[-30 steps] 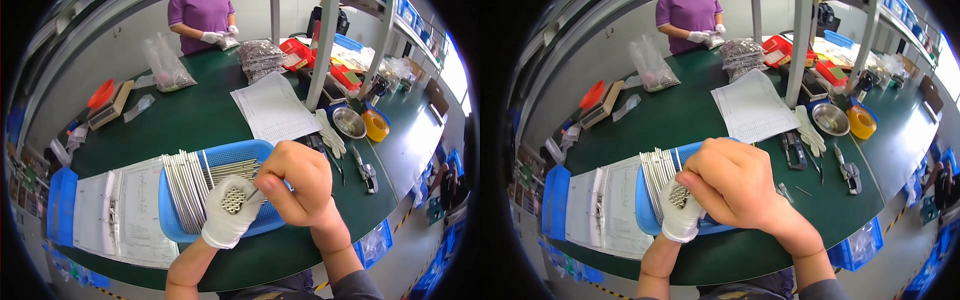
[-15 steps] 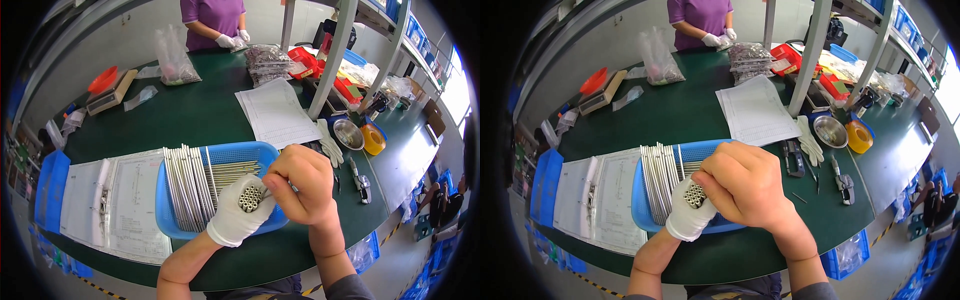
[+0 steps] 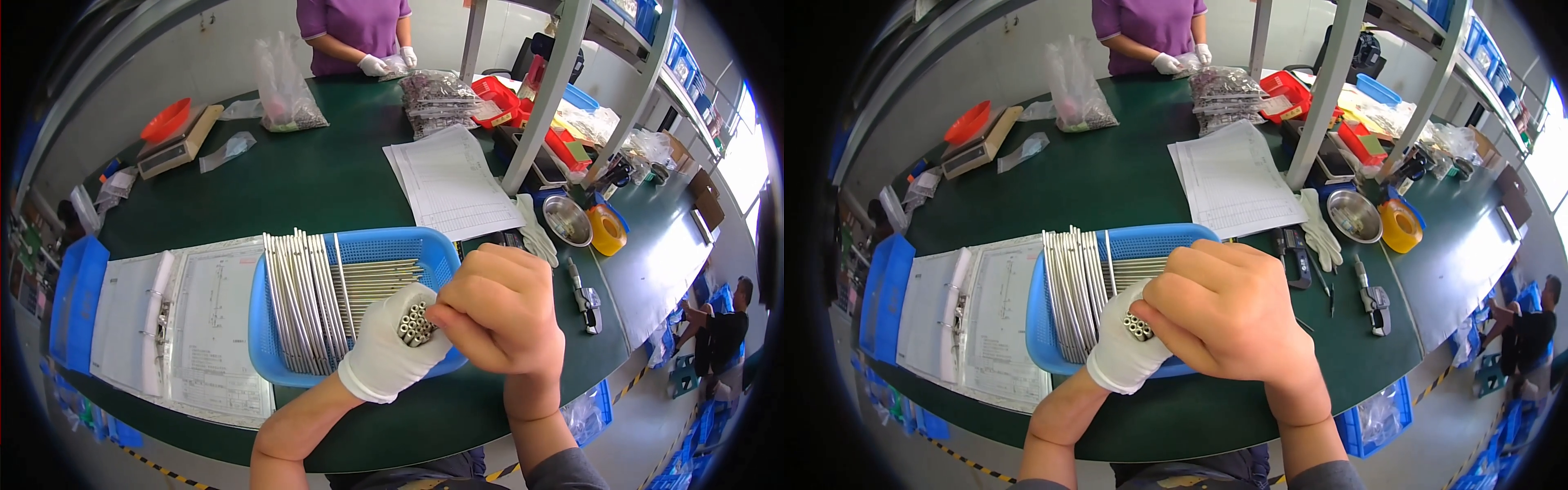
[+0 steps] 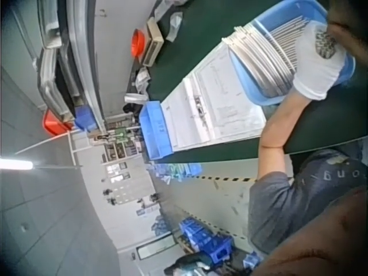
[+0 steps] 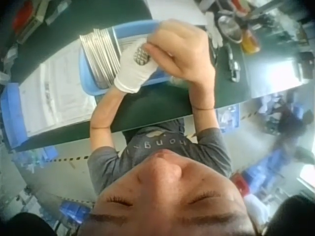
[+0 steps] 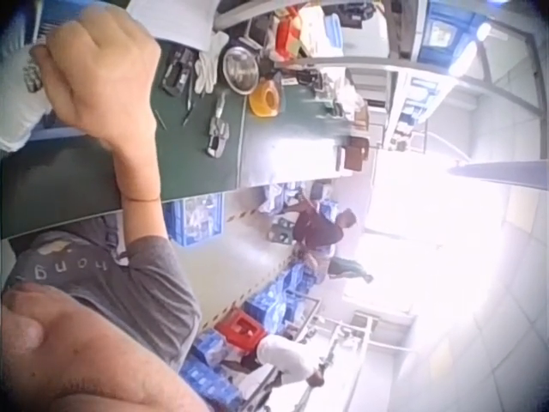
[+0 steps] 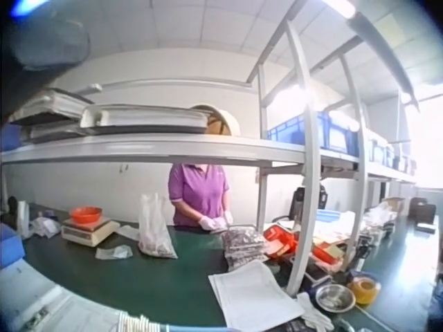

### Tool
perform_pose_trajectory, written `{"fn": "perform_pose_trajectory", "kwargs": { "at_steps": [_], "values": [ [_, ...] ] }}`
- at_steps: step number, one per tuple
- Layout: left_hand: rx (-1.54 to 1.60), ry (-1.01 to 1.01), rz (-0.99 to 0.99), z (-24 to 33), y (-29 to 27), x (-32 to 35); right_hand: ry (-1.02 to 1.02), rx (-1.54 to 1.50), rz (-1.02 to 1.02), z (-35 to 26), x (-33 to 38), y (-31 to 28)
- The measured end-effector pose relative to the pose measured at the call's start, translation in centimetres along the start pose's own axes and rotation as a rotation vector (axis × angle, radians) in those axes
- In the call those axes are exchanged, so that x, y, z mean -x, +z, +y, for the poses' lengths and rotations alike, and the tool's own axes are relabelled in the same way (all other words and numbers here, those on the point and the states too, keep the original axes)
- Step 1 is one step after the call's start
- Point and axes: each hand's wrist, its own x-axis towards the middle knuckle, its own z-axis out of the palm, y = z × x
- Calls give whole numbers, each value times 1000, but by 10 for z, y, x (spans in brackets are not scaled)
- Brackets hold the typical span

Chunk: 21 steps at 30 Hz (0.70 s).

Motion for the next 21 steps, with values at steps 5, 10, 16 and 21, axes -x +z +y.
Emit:
{"fn": "perform_pose_trajectory", "kwargs": {
  "at_steps": [5,10,16,21],
  "values": [
    [-6,-13,-15,2,-1,0,14,-48,-9,-1,-1,-4],
    [64,-76,10,0,2,1,23,-58,72,-2,-1,0],
    [35,-84,34,4,1,0,65,-63,66,2,0,2],
    [58,-80,42,2,2,0,158,-99,62,3,1,6]
  ]
}}
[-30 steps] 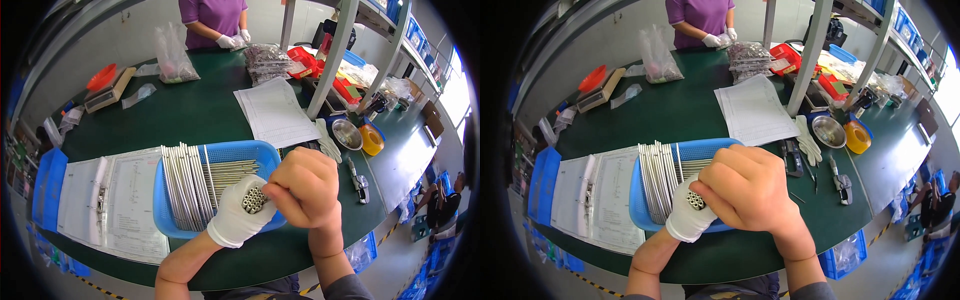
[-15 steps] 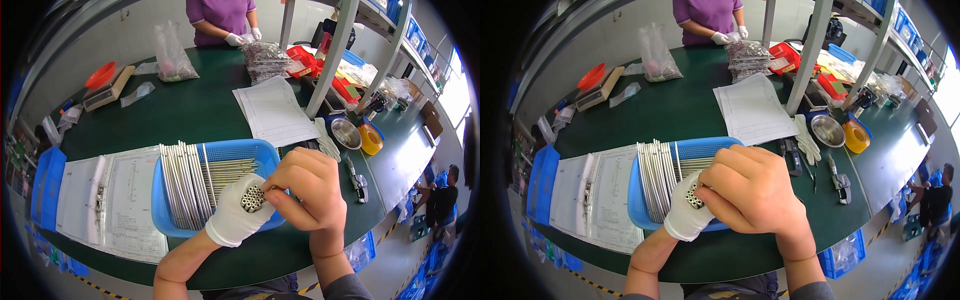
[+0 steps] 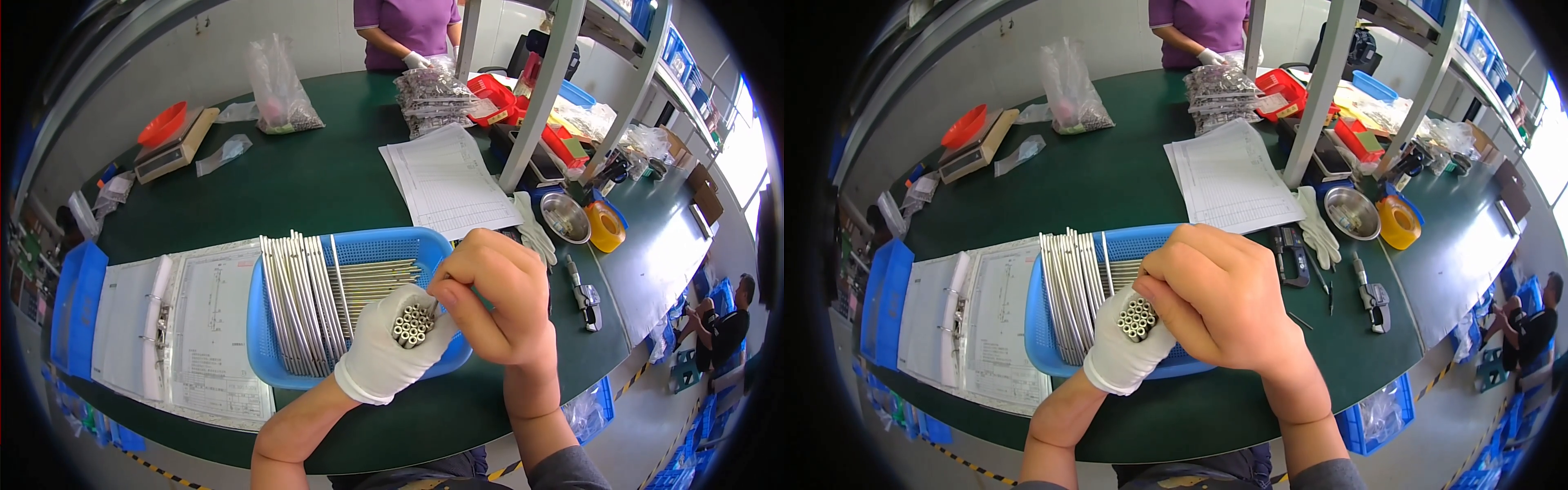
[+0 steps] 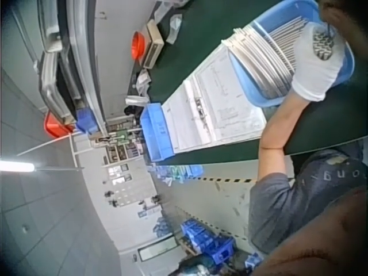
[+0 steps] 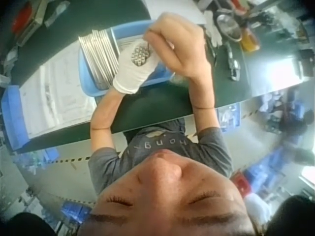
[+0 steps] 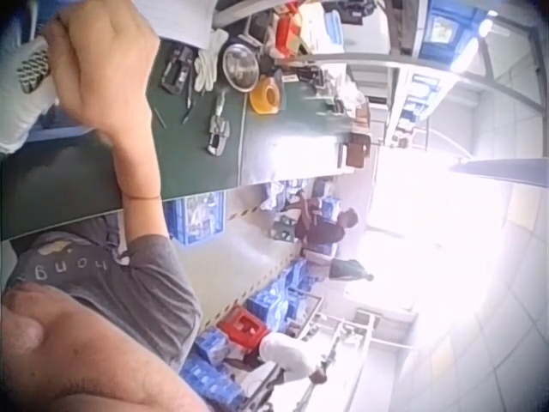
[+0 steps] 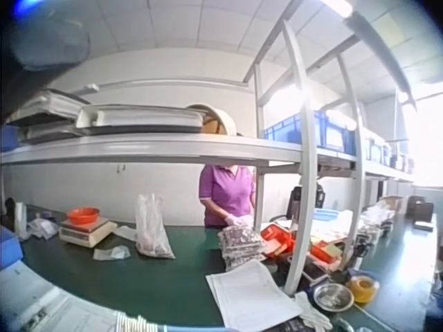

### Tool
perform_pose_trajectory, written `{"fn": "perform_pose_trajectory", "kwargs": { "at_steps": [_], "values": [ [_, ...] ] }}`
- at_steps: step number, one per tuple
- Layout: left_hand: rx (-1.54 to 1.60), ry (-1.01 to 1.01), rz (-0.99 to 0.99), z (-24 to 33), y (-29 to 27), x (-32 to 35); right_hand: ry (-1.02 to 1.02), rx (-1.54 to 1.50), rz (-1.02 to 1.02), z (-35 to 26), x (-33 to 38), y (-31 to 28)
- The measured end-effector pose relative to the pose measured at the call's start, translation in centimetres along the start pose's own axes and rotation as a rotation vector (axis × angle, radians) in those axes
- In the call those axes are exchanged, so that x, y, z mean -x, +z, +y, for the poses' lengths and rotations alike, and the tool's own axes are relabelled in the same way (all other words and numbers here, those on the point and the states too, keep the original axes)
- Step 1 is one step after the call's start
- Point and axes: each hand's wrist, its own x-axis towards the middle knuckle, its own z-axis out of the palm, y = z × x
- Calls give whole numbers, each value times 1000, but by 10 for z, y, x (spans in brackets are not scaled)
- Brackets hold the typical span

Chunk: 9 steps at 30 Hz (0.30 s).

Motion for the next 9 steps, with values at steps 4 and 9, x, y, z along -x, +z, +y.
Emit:
{"fn": "perform_pose_trajectory", "kwargs": {
  "at_steps": [4,9],
  "values": [
    [-9,-8,-19,-1,1,0,-39,-42,-14,-1,-1,-3],
    [0,-21,-59,-4,-2,1,-71,-38,-74,0,1,-6]
  ]
}}
